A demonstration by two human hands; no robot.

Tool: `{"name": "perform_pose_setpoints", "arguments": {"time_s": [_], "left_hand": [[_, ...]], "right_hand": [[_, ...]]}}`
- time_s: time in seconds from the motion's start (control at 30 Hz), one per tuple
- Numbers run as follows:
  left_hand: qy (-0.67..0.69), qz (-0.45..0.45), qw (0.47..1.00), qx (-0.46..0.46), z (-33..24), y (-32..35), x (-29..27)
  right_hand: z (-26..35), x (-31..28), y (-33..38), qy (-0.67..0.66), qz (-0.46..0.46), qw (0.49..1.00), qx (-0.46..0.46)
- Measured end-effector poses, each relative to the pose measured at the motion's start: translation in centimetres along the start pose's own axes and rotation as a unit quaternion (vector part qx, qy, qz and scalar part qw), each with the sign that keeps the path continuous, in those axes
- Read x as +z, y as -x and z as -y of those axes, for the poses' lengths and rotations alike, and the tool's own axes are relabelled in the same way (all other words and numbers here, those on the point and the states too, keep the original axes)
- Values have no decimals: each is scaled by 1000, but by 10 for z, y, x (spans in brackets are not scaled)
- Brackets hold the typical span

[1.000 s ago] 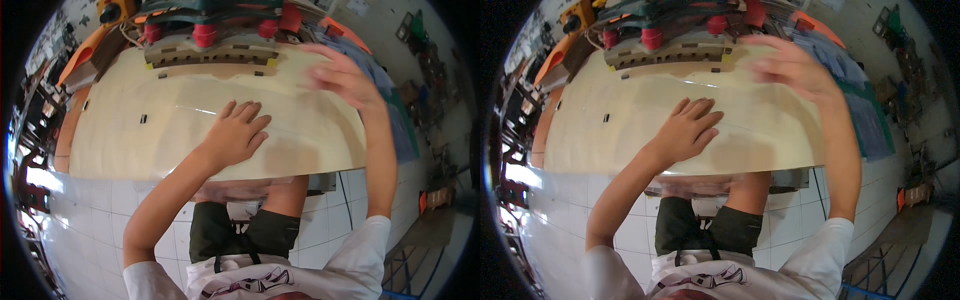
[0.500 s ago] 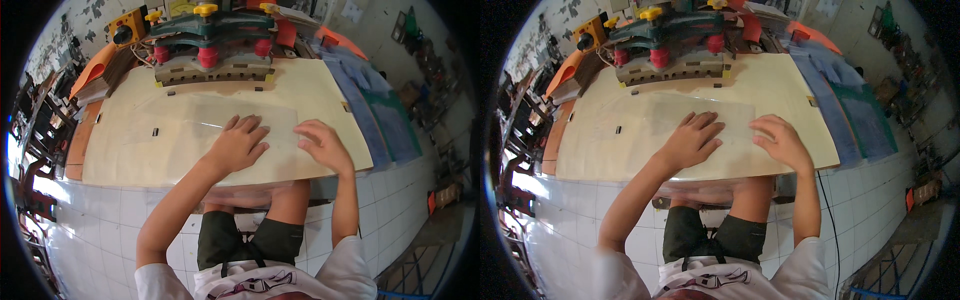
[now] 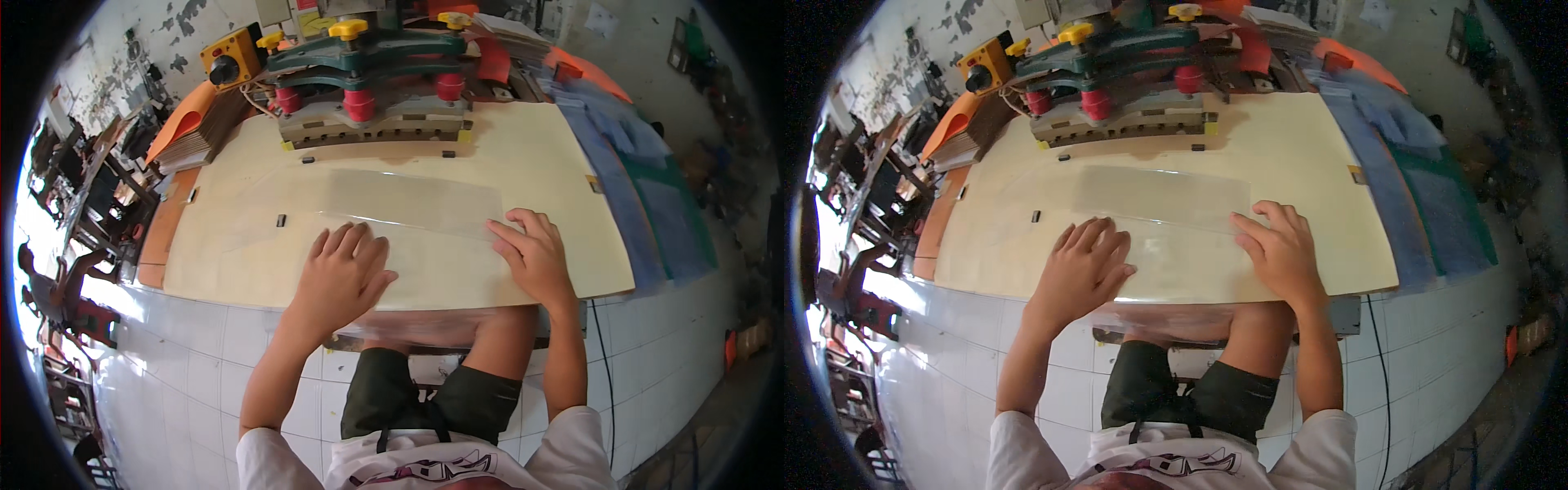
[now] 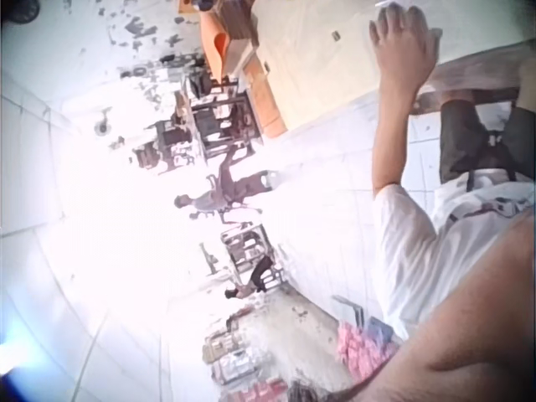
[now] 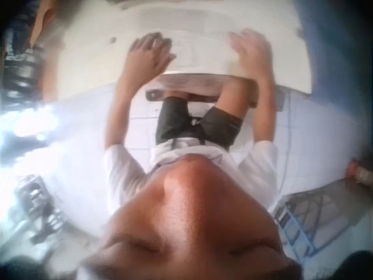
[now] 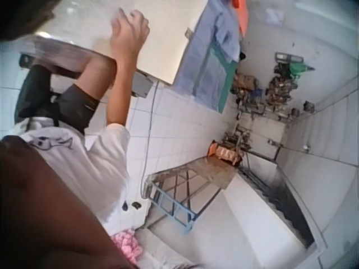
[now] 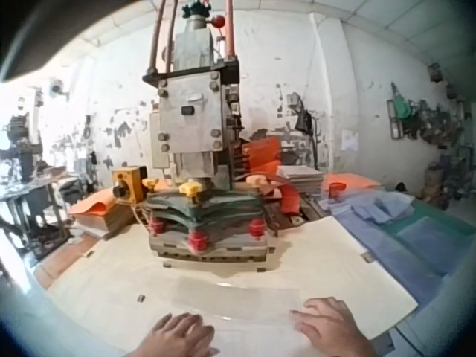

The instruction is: The person places a plastic sheet onto a workbench, aligns it under a heat-sealing machine, and operates the machine to seal the plastic. They then check the sealed edge and reposition the sheet for further sealing.

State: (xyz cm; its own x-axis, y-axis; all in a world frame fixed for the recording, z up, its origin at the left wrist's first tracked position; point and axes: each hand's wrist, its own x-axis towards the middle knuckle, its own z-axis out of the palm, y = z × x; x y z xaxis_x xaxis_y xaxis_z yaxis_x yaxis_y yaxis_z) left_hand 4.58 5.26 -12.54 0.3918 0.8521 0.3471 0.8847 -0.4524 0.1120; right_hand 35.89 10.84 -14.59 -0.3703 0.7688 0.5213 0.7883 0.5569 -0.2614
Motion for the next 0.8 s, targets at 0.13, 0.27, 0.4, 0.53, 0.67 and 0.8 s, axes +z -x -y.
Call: {"name": "perform_pose_setpoints", "arguments": {"time_s": [0.13,0.27,0.4,0.53,0.67,0.8], "left_hand": [[21,-22,999,-25,0,24,13],[22,-15,1000,-12,-21,35,7],[210,-22,977,7,-22,44,-7],[91,-203,969,-107,15,56,-8],[-3,-258,891,-374,95,91,-18],[222,-284,832,-422,119,94,-25]], "right_hand": [[-1,-1,-1,-6,1,1000,-9],[-3,-10,0,-25,34,999,25],[4,-12,3,7,28,999,33],[7,-7,5,12,23,999,42],[6,-5,4,2,24,999,37],[4,-8,4,19,32,999,33]]}}
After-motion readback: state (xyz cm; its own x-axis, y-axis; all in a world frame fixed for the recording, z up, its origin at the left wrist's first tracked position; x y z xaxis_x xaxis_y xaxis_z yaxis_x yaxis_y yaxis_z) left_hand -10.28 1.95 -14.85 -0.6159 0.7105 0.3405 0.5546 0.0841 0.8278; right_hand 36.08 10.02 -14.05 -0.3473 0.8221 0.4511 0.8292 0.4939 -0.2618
